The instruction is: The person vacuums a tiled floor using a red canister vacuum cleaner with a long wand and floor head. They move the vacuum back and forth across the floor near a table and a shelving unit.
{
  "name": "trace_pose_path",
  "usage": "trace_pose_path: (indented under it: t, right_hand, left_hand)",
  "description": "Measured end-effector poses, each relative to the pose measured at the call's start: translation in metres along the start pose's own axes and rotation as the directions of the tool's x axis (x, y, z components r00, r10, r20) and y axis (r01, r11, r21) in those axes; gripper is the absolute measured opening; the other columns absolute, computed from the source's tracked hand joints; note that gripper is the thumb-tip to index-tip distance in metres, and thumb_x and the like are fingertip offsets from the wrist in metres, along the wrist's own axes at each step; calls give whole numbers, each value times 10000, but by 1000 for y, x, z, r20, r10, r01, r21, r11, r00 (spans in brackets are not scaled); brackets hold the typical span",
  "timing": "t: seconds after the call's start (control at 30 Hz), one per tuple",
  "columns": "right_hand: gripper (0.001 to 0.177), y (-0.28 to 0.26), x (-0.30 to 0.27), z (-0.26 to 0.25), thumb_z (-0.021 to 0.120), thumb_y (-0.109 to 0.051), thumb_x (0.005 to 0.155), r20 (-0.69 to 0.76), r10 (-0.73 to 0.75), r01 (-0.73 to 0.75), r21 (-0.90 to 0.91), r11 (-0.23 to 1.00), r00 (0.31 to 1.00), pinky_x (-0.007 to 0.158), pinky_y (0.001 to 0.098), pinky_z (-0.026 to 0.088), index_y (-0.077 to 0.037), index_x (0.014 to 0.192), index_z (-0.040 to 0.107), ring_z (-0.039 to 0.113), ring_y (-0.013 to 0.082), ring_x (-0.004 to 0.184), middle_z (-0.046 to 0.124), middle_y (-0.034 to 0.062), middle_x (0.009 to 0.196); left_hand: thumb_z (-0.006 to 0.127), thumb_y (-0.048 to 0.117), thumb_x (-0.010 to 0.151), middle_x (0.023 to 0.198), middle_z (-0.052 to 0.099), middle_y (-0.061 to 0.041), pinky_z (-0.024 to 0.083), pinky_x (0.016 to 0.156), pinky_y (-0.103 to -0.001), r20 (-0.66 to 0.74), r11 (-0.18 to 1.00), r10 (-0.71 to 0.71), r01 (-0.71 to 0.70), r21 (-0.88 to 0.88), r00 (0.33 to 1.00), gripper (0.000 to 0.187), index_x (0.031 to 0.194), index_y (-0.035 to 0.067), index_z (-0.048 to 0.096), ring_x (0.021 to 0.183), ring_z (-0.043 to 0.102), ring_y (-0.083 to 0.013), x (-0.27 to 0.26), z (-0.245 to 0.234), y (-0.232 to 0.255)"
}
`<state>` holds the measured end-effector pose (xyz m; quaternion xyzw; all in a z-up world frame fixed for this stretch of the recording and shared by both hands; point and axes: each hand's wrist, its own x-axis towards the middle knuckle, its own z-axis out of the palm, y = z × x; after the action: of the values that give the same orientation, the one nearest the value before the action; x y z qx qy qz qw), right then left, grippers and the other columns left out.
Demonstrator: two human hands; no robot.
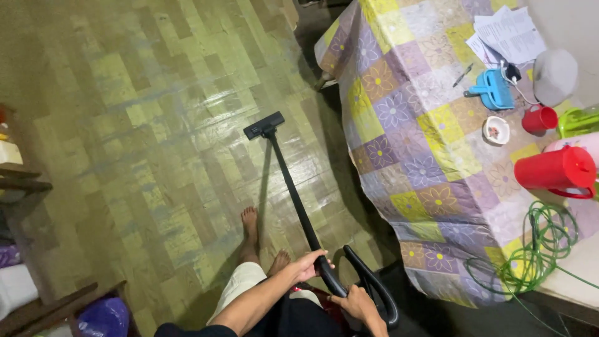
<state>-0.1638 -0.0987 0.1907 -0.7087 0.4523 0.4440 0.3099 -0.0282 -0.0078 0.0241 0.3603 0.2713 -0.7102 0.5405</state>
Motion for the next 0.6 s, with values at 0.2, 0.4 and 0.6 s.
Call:
trace_pose_path:
  t: [0.2,0.4,0.6]
  right_hand:
    - [632,-50,38,-8,737,-617,812,-47,-99,97,-46,994,994,761,422,541,-43,1074,704,744,341,919,747,168,1022]
    - [700,-156,68,-21,670,-654,852,-29,-117,115,-64,991,993,792,468,533,-33,1174,661,699,384,979,702,192,1133]
    - [698,-260,122,-31,677,-664,837,-114,-242,233,-89,968,964,858,486,535,-61,1185,712,696,437,1036,738,245,1075]
  left_hand:
    - [654,247,974,868,749,-233,661,771,-426,-108,995,87,-91,-33,990,258,955,-10,639,768,742,-313,-24,1,57]
    - [666,157,982,800,589,-143,666,698,-484,-296,940,246,-301,-158,923,235,1054,-25,536,733,722,-337,-55,-20,147]
    - [650,219,999,715,548,-176,656,690,-529,-323,877,301,-394,-277,897,309,920,-56,534,687,712,-384,-25,-80,244]
